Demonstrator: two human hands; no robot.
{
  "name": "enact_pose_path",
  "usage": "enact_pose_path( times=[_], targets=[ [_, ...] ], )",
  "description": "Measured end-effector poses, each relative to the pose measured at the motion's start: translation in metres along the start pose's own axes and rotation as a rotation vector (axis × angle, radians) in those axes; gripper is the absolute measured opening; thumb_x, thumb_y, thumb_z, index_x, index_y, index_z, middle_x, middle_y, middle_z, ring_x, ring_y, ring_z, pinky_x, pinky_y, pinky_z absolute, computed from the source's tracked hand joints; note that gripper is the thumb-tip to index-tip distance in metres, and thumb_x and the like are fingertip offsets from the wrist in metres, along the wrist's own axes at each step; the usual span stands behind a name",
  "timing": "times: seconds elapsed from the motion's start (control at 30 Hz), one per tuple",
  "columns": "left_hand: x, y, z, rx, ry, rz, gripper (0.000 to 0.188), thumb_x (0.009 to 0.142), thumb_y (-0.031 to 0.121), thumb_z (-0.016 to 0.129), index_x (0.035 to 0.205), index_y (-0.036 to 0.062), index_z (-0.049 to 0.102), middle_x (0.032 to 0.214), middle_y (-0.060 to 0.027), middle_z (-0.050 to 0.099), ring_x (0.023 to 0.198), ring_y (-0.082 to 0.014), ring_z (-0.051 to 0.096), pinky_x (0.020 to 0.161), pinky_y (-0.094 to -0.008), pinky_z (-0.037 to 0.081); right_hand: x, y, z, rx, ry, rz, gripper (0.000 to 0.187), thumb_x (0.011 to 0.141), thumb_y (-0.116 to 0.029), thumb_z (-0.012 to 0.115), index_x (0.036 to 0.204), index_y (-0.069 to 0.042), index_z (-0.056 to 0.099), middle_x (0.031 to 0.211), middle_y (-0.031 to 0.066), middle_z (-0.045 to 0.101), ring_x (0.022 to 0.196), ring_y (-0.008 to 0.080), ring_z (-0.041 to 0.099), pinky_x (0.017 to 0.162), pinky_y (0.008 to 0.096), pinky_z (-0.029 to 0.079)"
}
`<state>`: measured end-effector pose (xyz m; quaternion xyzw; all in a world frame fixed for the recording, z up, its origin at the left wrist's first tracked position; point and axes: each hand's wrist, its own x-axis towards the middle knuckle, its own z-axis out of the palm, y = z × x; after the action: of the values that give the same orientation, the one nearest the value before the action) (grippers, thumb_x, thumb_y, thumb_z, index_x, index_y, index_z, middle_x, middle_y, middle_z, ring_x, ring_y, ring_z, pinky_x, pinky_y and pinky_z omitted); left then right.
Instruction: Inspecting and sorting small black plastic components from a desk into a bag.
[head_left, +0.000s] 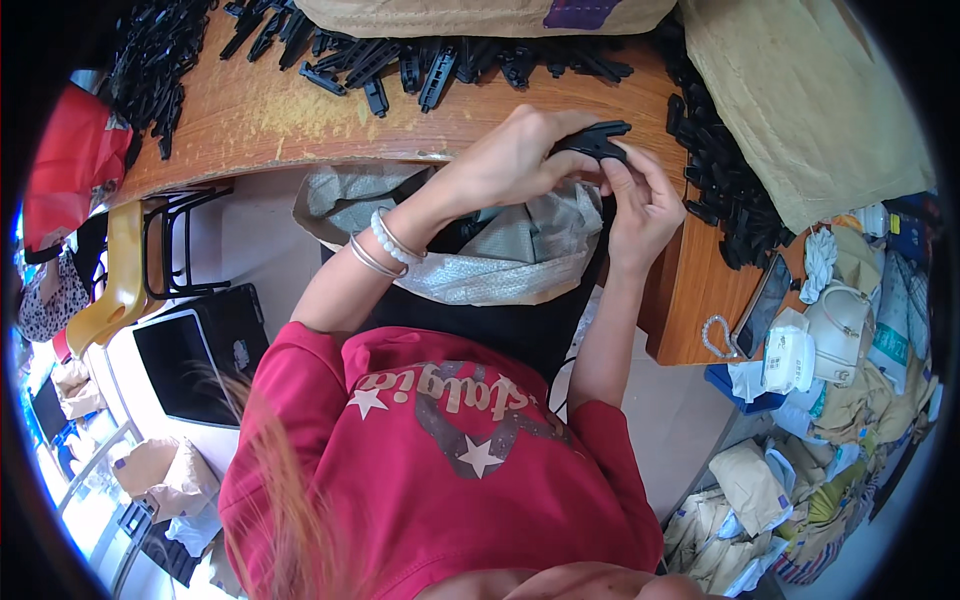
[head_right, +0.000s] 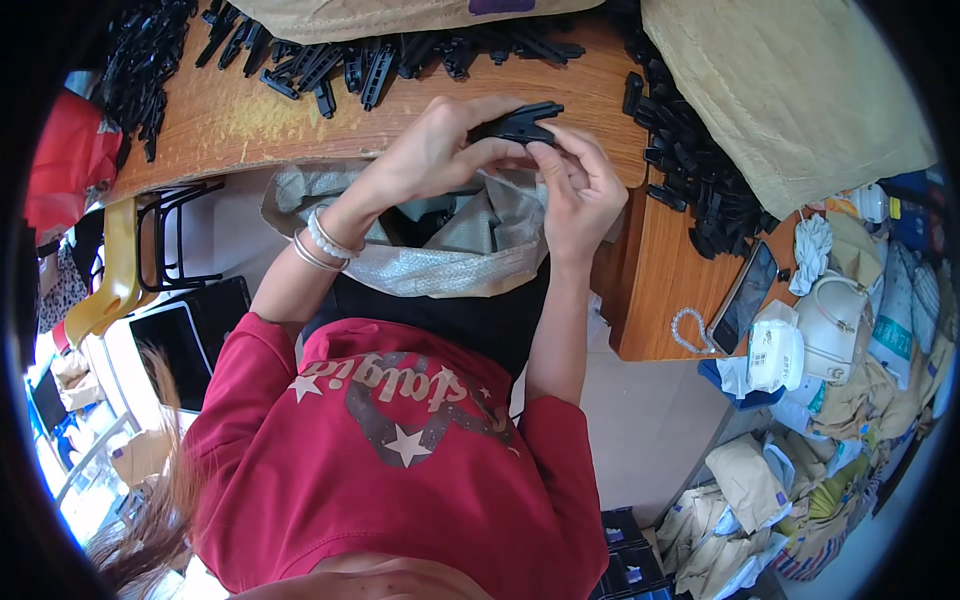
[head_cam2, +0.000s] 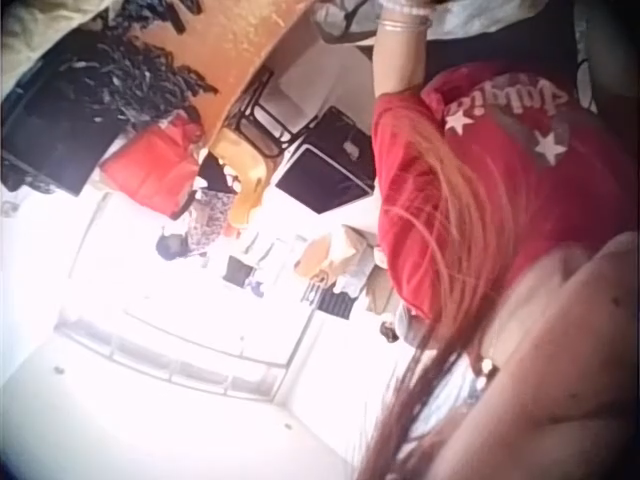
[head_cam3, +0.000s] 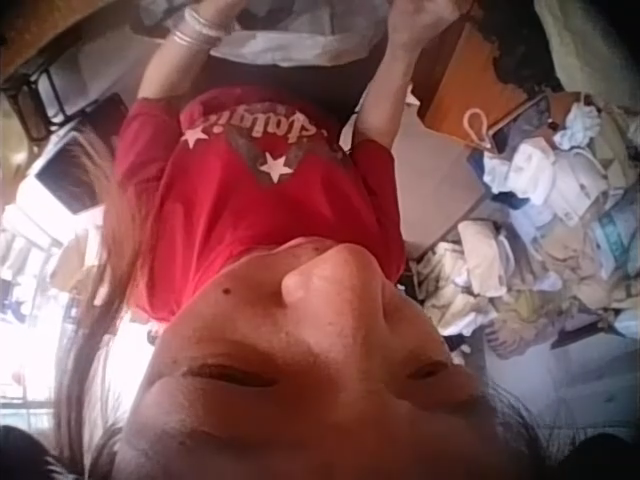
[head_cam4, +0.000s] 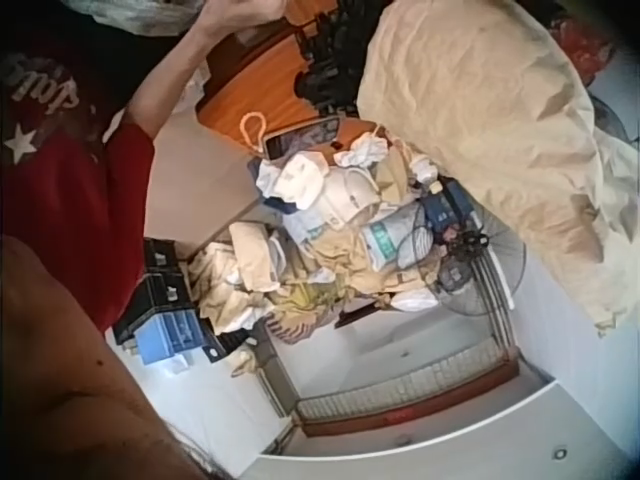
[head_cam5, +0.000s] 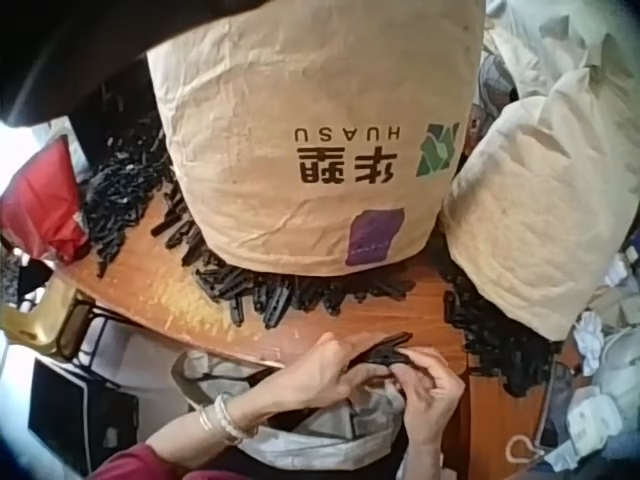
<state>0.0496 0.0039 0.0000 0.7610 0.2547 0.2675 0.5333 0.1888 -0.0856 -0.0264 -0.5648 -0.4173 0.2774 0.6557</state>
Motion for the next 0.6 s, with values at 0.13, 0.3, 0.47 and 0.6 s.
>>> enact_pose_path(
  times=[0.13,0.3,0.47,0.6],
  targets=[
    [-0.001,-0.005,-0.004,0.155,-0.02,0.053,0.032,0.08,0.009,0.063,0.109,-0.0047,0.06,0.075,-0.0249,0.063,0.072,-0.0377,0.064,0.065,-0.0382,0.05,0.008,-0.007,-0.005,0.23,-0.113,0.178,0.044,0.072,0.011,0.068,0.114,0.007,0.056,0.099,0.0108,0.059,0.082,0.0107,0.057,0.073,0.0216,0.05],
    [0.003,-0.012,-0.003,0.215,-0.085,0.158,0.035,0.079,0.01,0.064,0.111,-0.0039,0.061,0.076,-0.0264,0.062,0.072,-0.0397,0.063,0.067,-0.039,0.051,0.006,0.002,-0.011,0.124,-0.078,0.112,0.035,0.072,0.011,0.069,0.105,0.006,0.059,0.091,0.0084,0.059,0.077,0.0096,0.057,0.07,0.0214,0.048],
    [0.007,-0.001,-0.002,0.106,-0.098,0.059,0.041,0.083,0.015,0.068,0.12,0.001,0.058,0.082,-0.0155,0.068,0.068,-0.0202,0.067,0.062,-0.031,0.053,0.018,0.001,-0.018,0.057,-0.024,0.181,0.021,0.074,0.008,0.069,0.094,0.005,0.064,0.08,0.0051,0.06,0.072,0.0091,0.057,0.068,0.0198,0.047],
    [0.02,-0.01,-0.005,-0.27,-0.083,-0.123,0.043,0.089,0.026,0.063,0.125,0.0025,0.055,0.074,-0.0063,0.067,0.06,-0.0089,0.064,0.053,-0.0224,0.053,0.032,-0.007,-0.02,-0.04,-0.042,0.108,0.016,0.081,-0.001,0.068,0.096,0.003,0.066,0.082,0.0061,0.062,0.068,0.0105,0.057,0.065,0.0224,0.047]
  ],
)
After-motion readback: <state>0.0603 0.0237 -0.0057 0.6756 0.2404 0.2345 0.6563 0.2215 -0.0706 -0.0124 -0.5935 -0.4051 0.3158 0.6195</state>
